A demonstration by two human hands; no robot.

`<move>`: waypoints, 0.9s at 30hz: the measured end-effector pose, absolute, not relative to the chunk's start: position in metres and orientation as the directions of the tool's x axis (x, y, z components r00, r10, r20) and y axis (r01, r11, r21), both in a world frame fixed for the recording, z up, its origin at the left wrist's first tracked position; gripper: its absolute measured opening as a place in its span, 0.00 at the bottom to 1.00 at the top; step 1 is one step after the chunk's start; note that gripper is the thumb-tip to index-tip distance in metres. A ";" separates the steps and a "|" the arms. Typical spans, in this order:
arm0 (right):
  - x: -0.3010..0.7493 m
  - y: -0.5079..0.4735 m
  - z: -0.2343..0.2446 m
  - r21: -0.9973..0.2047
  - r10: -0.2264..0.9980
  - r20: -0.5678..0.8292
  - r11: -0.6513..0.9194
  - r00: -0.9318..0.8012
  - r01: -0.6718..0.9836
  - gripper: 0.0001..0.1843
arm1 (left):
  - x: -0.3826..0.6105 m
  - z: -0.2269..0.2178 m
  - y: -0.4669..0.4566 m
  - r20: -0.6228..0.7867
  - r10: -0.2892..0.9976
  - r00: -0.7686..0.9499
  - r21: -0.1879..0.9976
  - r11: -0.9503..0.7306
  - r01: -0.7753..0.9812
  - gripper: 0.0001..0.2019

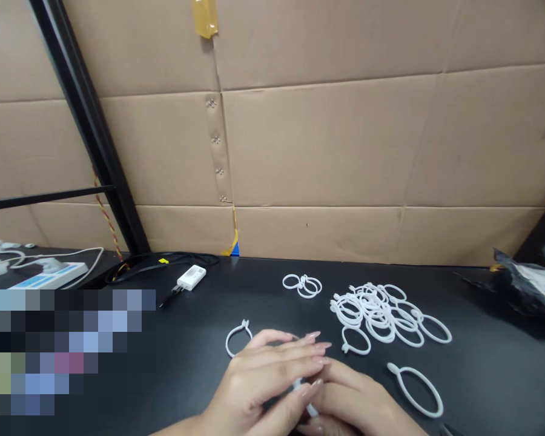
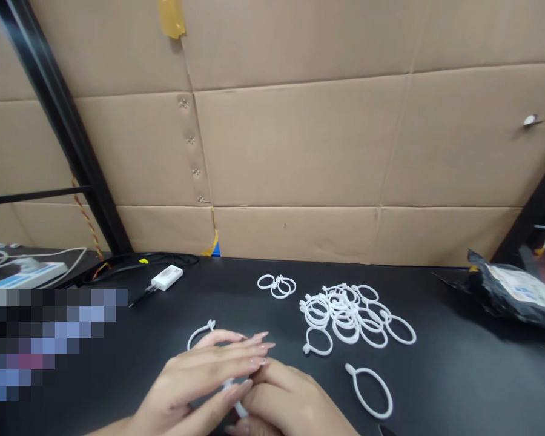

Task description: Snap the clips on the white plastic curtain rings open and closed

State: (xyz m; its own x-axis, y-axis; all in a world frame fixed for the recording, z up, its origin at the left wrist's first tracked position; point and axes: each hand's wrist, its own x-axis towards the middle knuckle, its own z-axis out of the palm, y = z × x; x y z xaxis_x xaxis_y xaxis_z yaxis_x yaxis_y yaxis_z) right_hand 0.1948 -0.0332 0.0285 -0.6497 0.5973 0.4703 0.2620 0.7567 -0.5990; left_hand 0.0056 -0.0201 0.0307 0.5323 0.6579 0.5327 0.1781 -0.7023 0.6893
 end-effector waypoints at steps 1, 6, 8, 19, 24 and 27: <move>0.195 -0.033 0.029 -0.615 0.602 0.487 0.751 -0.633 0.242 0.08 | 0.005 0.030 -0.020 0.542 0.654 0.527 0.689 -0.705 0.166 0.15; 0.201 -0.033 0.025 -0.624 0.656 0.570 0.737 -0.495 0.259 0.10 | 0.001 0.027 -0.019 0.593 0.663 0.456 0.669 -0.721 0.179 0.18; 0.201 -0.032 0.020 -0.664 0.720 0.559 0.686 -0.412 0.297 0.16 | -0.001 0.025 -0.018 0.659 0.625 0.418 0.605 -0.771 0.199 0.20; 0.195 -0.039 0.030 -0.749 0.822 0.353 0.535 -0.447 0.391 0.26 | 0.002 0.007 -0.006 0.745 0.265 0.612 0.177 -0.963 0.201 0.24; 0.196 -0.041 0.030 -0.653 0.822 0.371 0.562 -0.433 0.508 0.22 | 0.001 0.007 -0.007 0.717 0.311 0.624 0.214 -0.950 0.227 0.26; 0.199 -0.039 0.030 -0.540 0.820 0.351 0.572 -0.453 0.617 0.13 | 0.001 0.007 -0.006 0.722 0.368 0.585 0.246 -0.928 0.280 0.31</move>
State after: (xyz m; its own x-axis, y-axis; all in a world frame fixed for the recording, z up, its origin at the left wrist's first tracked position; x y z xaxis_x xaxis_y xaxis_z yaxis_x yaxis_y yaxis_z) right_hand 0.1990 -0.0389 0.0299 -0.4530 0.8196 0.3509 0.6173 0.5723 -0.5398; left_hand 0.0010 -0.0060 0.0066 0.5853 0.3684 0.7223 0.2805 -0.9278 0.2460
